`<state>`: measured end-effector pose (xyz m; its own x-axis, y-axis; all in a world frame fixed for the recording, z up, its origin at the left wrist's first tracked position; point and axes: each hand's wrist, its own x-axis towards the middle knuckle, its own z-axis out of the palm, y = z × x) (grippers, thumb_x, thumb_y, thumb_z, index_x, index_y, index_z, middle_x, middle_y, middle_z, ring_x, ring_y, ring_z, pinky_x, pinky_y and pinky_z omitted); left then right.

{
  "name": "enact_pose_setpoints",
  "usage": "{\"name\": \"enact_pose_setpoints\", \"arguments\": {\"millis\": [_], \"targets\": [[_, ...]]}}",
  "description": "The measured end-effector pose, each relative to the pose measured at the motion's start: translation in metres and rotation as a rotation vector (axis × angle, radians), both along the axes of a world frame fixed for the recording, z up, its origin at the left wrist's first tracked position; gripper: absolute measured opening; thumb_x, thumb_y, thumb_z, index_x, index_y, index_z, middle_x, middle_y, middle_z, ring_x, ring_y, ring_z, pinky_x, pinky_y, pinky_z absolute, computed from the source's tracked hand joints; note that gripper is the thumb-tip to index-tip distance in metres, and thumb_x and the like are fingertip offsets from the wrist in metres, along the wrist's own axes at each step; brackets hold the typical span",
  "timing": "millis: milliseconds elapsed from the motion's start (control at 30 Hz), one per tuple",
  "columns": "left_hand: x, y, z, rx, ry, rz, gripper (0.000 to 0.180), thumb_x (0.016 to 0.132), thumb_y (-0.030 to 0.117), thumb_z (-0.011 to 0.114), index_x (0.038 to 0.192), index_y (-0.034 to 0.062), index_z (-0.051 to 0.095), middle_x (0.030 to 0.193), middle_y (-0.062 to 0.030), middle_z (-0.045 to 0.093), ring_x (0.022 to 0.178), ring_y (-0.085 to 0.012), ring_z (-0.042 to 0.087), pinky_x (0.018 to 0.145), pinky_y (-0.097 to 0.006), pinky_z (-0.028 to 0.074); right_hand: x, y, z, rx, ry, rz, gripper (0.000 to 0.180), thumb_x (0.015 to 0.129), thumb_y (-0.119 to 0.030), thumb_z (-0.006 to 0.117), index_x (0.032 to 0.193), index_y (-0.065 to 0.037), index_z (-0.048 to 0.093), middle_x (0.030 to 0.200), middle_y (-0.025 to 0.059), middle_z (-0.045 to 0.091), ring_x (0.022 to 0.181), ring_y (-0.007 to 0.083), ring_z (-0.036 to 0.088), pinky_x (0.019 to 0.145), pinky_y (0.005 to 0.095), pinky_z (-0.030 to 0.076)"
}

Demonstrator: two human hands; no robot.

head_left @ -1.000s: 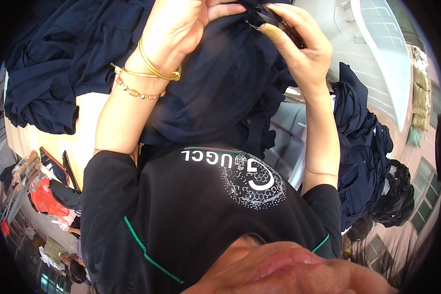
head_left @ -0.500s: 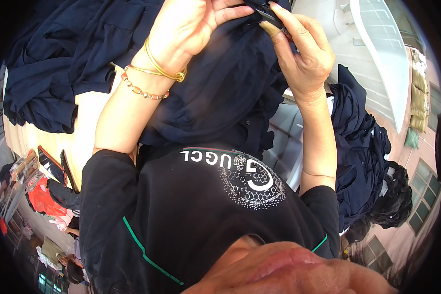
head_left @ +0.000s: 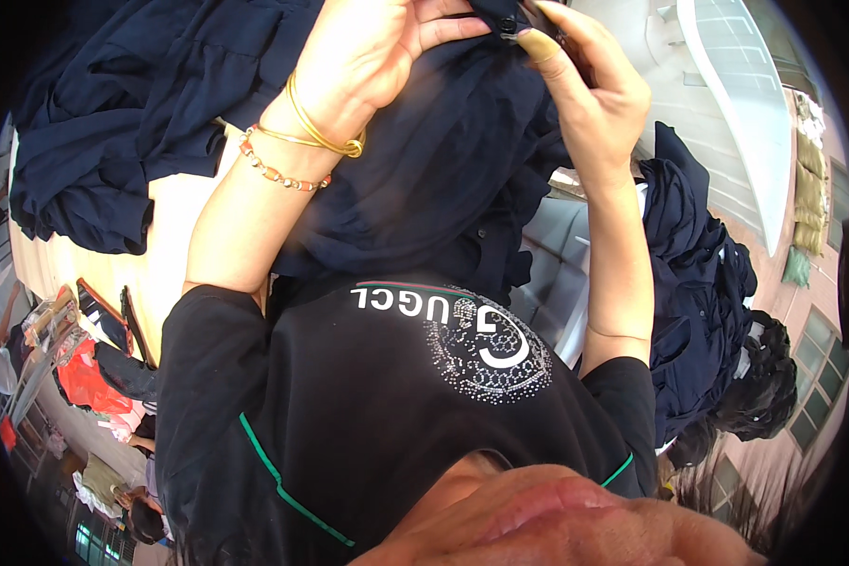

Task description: Trimming excess threads from dark blue garments using small scissors.

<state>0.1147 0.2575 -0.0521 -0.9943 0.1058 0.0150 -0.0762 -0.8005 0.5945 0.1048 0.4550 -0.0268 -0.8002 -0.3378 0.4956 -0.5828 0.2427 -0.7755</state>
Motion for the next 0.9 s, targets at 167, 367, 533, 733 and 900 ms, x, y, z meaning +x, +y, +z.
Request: {"name": "enact_pose_setpoints", "arguments": {"millis": [167, 367, 533, 733, 900], "targets": [[0.002, 0.003, 0.011, -0.113, 0.026, -0.039, 0.021, 0.107, 0.019, 0.056, 0.121, 0.0039, 0.064, 0.109, -0.0099, 0.074, 0.093, -0.0191, 0.074, 0.082, -0.033, 0.062, -0.014, 0.013, -0.027, -0.351, -0.590, 0.297, 0.029, 0.100, 0.000, 0.066, 0.128, 0.000, 0.060, 0.112, 0.0046, 0.068, 0.093, 0.0093, 0.066, 0.075, 0.0243, 0.056], [0.018, -0.007, 0.012, -0.313, -0.121, 0.025, 0.022, 0.106, 0.020, 0.060, 0.122, 0.0065, 0.065, 0.114, -0.0055, 0.072, 0.103, -0.0148, 0.069, 0.086, -0.034, 0.060, -0.019, 0.010, -0.034, -0.314, -0.687, 0.347, 0.026, 0.098, -0.001, 0.068, 0.123, 0.001, 0.062, 0.108, 0.0034, 0.068, 0.093, 0.0086, 0.066, 0.077, 0.0235, 0.055], [0.037, -0.019, 0.009, -0.349, -0.213, 0.013, 0.022, 0.105, 0.023, 0.062, 0.118, 0.0047, 0.065, 0.107, -0.0076, 0.073, 0.092, -0.0168, 0.072, 0.077, -0.033, 0.063, -0.010, 0.004, -0.028, -0.218, -0.566, 0.331, 0.026, 0.096, 0.000, 0.071, 0.121, 0.002, 0.064, 0.104, 0.0017, 0.068, 0.095, 0.0066, 0.063, 0.080, 0.0209, 0.052], [0.043, -0.028, -0.003, -0.434, -0.217, -0.152, 0.021, 0.104, 0.022, 0.064, 0.112, 0.0035, 0.066, 0.095, -0.0108, 0.073, 0.084, -0.0200, 0.075, 0.066, -0.030, 0.064, 0.000, 0.004, -0.013, -0.046, -0.443, 0.280, 0.027, 0.093, -0.004, 0.076, 0.118, 0.002, 0.068, 0.094, -0.0021, 0.068, 0.081, 0.0033, 0.058, 0.068, 0.0214, 0.048], [0.044, -0.015, 0.003, -0.396, -0.260, 0.041, 0.020, 0.105, 0.017, 0.061, 0.121, 0.0049, 0.065, 0.104, -0.0112, 0.074, 0.096, -0.0250, 0.076, 0.081, -0.034, 0.064, -0.001, 0.015, -0.022, 0.112, -0.243, 0.200, 0.032, 0.090, -0.005, 0.079, 0.120, -0.002, 0.071, 0.087, -0.0023, 0.066, 0.074, 0.0044, 0.056, 0.063, 0.0209, 0.043]]}}
